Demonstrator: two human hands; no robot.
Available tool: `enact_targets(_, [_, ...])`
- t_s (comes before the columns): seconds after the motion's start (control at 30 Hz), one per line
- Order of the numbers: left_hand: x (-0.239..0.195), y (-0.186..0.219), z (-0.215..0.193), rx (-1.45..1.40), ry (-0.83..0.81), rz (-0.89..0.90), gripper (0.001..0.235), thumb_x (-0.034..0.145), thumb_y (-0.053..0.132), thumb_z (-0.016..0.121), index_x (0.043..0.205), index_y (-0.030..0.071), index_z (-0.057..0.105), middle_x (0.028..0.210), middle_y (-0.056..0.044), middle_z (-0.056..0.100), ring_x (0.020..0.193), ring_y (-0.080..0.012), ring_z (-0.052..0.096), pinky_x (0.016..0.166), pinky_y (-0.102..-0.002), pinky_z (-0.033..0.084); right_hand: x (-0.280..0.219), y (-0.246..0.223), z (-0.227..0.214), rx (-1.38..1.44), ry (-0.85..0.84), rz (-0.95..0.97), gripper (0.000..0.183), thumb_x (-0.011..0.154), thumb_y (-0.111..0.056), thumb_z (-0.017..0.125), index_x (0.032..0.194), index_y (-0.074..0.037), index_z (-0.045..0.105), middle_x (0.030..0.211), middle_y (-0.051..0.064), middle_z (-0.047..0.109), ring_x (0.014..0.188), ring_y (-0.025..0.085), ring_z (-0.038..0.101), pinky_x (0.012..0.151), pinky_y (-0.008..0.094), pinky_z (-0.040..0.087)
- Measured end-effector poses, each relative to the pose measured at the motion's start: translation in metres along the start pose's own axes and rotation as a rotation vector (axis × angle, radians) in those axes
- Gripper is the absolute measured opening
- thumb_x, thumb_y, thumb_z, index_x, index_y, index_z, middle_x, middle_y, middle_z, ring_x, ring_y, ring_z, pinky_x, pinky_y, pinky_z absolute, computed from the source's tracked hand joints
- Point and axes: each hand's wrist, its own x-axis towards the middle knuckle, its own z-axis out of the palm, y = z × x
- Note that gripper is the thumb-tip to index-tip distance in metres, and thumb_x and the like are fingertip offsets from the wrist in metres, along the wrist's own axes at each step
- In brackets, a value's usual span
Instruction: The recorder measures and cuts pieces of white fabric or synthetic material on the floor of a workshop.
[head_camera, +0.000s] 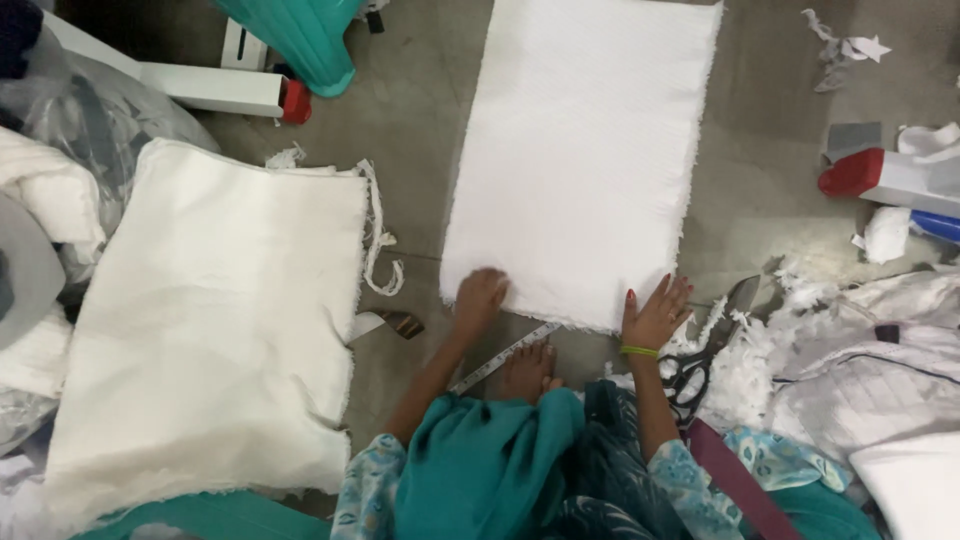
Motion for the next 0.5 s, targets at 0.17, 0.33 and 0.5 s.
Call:
enact_targets(0.17, [-0.051, 0.058, 0.039, -0.165, -0.35, 0.134, 0.031, 0.095, 0.038, 0.07, 0.109, 0.01, 0.072, 0.104, -0.017, 0.07, 0.096, -0.0369, 0.067, 0.084, -0.05, 0.053, -0.05, -0.028, -0.01, 0.266, 0.113, -0.107, 0.06, 0.107, -0.04, 0.052, 0.151, 0.001, 0.047, 0.163, 0.027, 0.037, 0.15, 0.046, 0.033, 0.121, 0.06, 0.025])
enact_targets(0.33, [-0.046, 0.081, 0.065, -0.188, -0.28, 0.046, 0.027, 0.083, 0.03, 0.071, 0.093, 0.006, 0.062, 0.096, -0.018, 0.062, 0.094, -0.041, 0.064, 0.076, -0.054, 0.052, -0.121, -0.025, 0.018, 0.416, 0.087, -0.258, 0.043, 0.104, -0.019, 0.061, 0.142, 0.0, 0.056, 0.145, 0.024, 0.057, 0.136, 0.042, 0.052, 0.116, 0.05, 0.04])
enact_targets(0.5, [-0.052, 0.079, 0.076, -0.147, -0.234, -0.009, 0.02, 0.089, 0.01, 0.06, 0.108, 0.004, 0.058, 0.107, -0.02, 0.06, 0.099, -0.0426, 0.062, 0.076, -0.053, 0.053, -0.137, -0.031, 0.013, 0.543, -0.116, -0.011, 0.043, 0.098, -0.019, 0.064, 0.138, -0.003, 0.058, 0.129, 0.019, 0.066, 0.114, 0.035, 0.063, 0.098, 0.043, 0.051])
